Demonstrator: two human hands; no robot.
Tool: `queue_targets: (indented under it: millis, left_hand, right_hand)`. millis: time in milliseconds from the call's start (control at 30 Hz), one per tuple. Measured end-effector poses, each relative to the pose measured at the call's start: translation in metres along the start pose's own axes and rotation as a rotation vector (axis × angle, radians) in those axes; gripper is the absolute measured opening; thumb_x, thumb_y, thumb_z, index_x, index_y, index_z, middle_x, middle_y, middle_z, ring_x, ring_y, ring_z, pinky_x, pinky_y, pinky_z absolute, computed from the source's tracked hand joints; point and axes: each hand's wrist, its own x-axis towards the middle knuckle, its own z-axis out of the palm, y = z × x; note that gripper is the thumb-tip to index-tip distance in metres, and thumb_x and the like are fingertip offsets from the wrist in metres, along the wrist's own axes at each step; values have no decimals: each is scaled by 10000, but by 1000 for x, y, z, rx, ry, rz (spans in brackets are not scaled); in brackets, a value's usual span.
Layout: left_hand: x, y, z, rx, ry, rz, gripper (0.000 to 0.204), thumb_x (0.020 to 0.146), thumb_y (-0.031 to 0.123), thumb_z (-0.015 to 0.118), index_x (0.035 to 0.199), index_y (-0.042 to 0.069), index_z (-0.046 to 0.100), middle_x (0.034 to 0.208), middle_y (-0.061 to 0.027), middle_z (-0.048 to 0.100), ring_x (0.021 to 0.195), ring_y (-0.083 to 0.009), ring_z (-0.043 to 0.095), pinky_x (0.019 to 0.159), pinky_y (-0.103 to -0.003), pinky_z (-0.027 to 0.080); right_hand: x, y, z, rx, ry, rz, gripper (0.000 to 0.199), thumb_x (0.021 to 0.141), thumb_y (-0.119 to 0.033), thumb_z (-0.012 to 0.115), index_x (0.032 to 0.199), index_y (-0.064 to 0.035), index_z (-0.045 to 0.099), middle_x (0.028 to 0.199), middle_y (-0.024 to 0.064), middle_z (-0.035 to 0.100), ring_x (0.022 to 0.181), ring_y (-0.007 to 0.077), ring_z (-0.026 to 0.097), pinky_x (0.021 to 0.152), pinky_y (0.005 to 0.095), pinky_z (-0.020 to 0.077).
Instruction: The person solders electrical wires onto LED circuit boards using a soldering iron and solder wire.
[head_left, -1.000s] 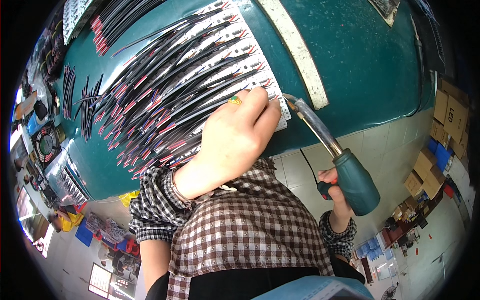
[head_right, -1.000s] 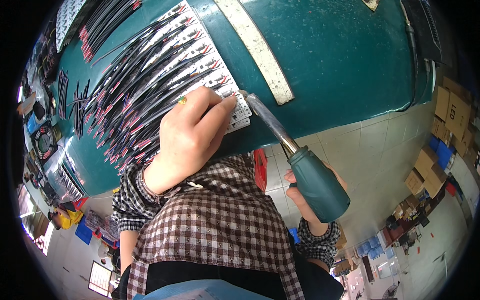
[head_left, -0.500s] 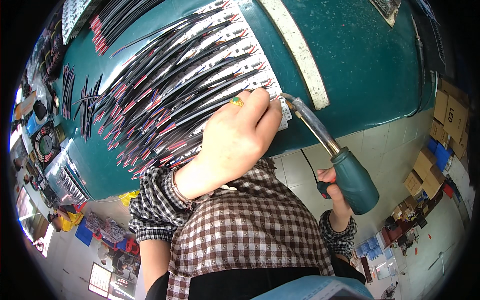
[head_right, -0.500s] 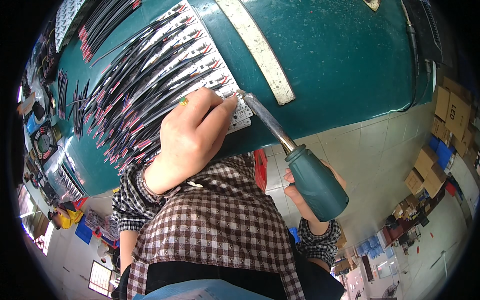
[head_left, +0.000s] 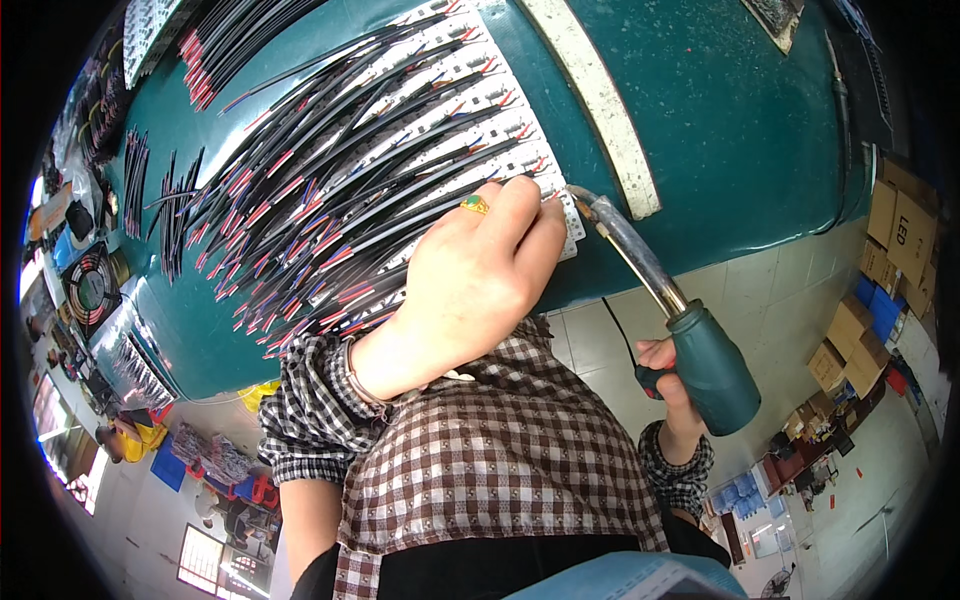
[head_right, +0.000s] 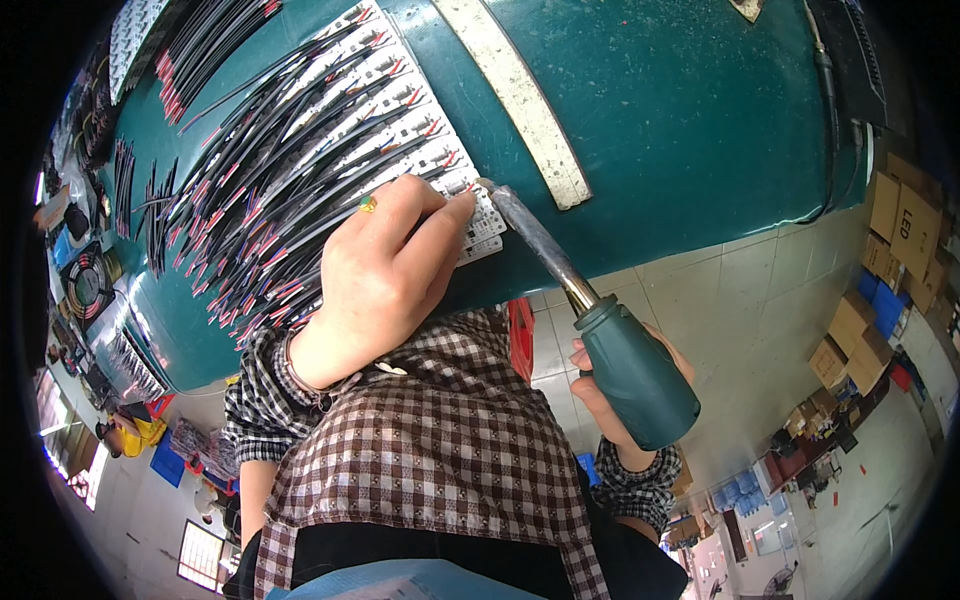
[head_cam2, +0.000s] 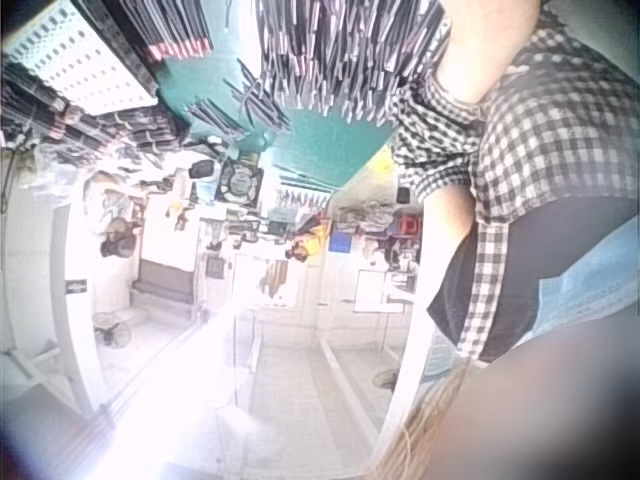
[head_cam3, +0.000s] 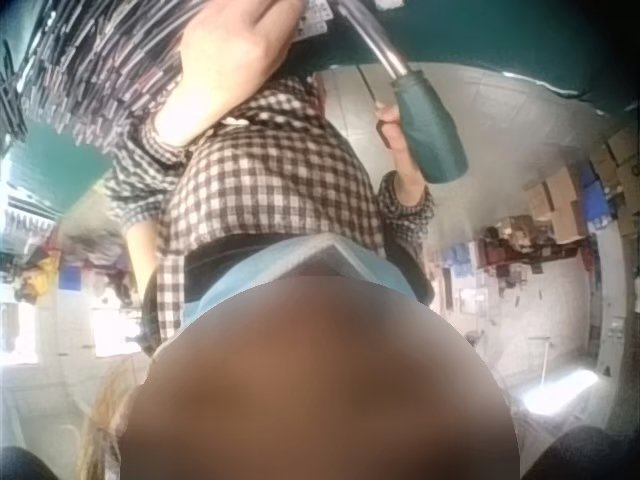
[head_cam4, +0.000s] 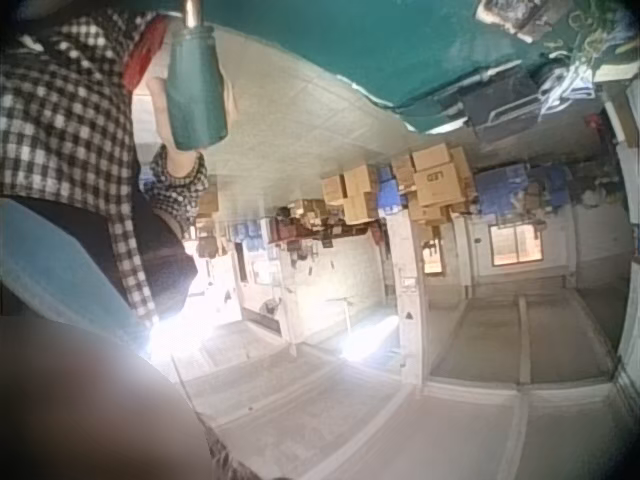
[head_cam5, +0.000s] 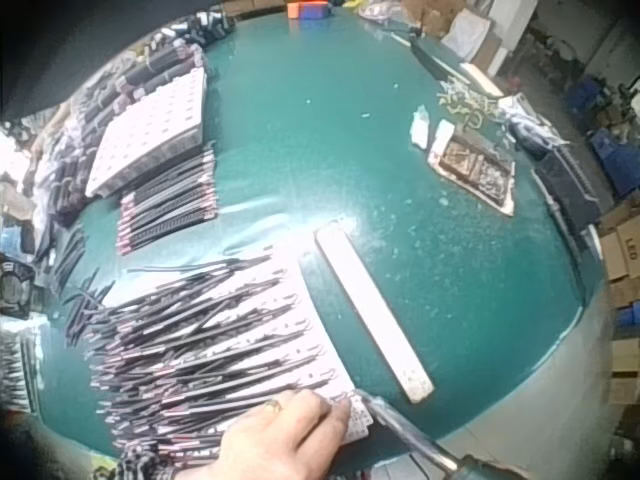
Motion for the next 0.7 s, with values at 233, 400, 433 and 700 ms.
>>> queue_targets:
  millis: [233,400,433,700]
  left_hand:
    - [-2,-5,3,20,25,82,239,734,71,635,961,-3,630,823,-70,464,636,-173,531,516,-273,455]
    - [-1,-6,5,18,23,79,233,731,68,637,954,-1,631,820,-68,462,639,-173,532,513,-273,455]
    - [-2,-6,5,19,23,78,231,731,68,639,951,0,631,819,-67,461,640,-172,532,512,-273,454]
    - [-2,-6,5,27,39,78,236,722,69,634,948,0,631,809,-66,458,609,-171,525,501,-275,452]
  right_hand:
    - [2,-3,2,-25,0,16,457,732,-177,846,1037,81,625,840,112,705,811,200,694,783,316,557]
    - [2,-4,4,-32,24,67,430,730,-179,843,1011,74,639,835,102,703,809,188,690,769,306,552]
    - [1,-2,1,-31,24,66,430,730,-179,843,1011,74,639,835,102,703,809,188,690,769,306,552]
    - [0,-2,0,-5,13,-7,400,748,-192,827,999,57,641,837,111,693,816,213,686,785,340,553]
